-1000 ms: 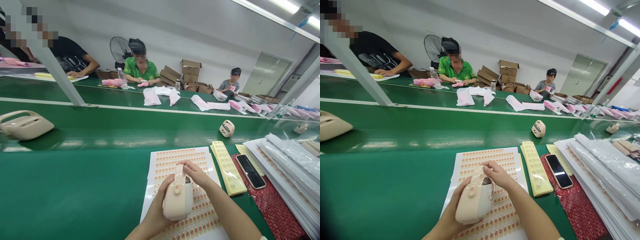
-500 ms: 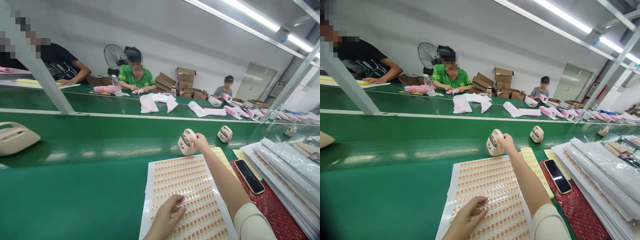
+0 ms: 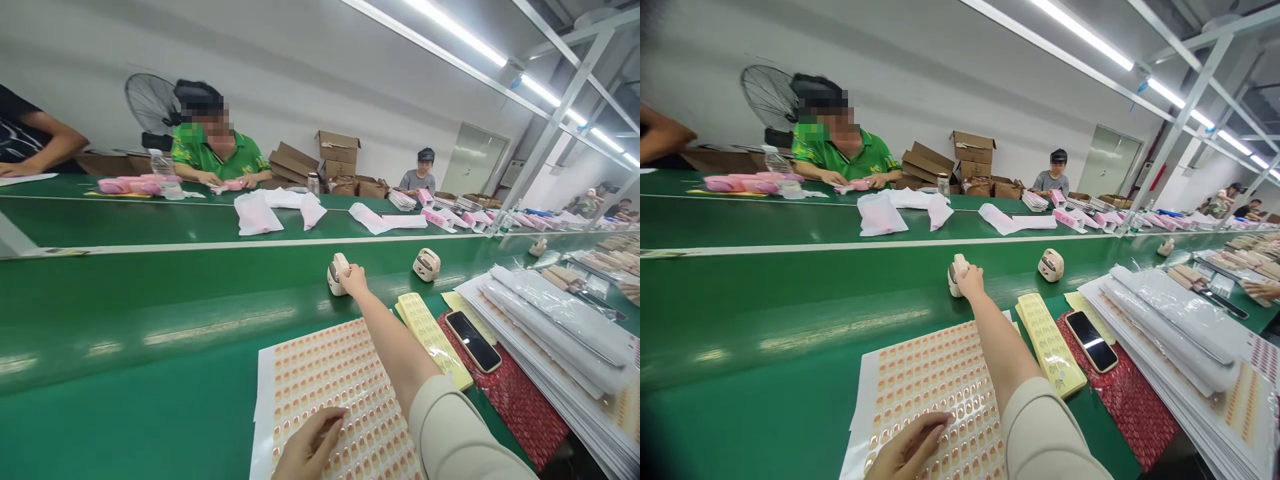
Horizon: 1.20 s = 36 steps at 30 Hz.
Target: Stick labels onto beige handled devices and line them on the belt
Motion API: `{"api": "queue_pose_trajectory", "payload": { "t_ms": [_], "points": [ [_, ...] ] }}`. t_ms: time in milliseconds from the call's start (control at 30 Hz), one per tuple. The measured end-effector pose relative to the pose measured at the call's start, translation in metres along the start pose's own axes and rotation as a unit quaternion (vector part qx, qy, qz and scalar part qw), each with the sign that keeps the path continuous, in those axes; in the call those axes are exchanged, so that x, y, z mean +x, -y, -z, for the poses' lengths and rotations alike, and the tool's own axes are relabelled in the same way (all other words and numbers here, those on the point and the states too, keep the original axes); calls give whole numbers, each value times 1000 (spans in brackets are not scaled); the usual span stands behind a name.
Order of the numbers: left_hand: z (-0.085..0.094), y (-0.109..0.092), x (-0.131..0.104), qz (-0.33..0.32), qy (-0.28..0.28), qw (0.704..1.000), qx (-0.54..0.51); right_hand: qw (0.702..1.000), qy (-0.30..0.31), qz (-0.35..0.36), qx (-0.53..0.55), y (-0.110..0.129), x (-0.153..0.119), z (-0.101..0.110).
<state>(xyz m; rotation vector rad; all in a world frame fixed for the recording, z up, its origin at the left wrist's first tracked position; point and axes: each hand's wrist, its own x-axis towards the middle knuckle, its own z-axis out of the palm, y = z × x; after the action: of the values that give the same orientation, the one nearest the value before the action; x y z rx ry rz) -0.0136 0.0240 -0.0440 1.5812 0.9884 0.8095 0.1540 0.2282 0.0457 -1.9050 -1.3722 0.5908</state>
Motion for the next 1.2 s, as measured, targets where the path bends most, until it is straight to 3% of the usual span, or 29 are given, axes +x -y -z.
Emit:
{"api": "queue_pose_trajectory", "payload": {
  "t_ms": [100,233,400,500,600,733,933,1200],
  "points": [
    [5,0,1,-5,8,1000,8,999,38,24,-8,-12,-22,22],
    [9,-2,1,-7,13,1000,12,993,109,44,-29,-43,-71,74],
    [12,-11,1,47,30,998,-37,994,52,7,-95,-94,-145,140],
    [14,-18,2,70,25,997,-23,989,7,-23,-145,-121,-181,159],
    [15,-24,2,74,28,997,10,982,-28,-43,-180,-139,-206,160],
    [15,-28,2,73,39,996,34,975,-70,-42,-204,-151,-222,144],
    [15,-25,3,68,55,996,34,966,-124,-12,-226,-159,-222,128],
    [13,-16,4,43,60,997,4,979,-120,27,-163,-159,-222,135]
  ]
}}
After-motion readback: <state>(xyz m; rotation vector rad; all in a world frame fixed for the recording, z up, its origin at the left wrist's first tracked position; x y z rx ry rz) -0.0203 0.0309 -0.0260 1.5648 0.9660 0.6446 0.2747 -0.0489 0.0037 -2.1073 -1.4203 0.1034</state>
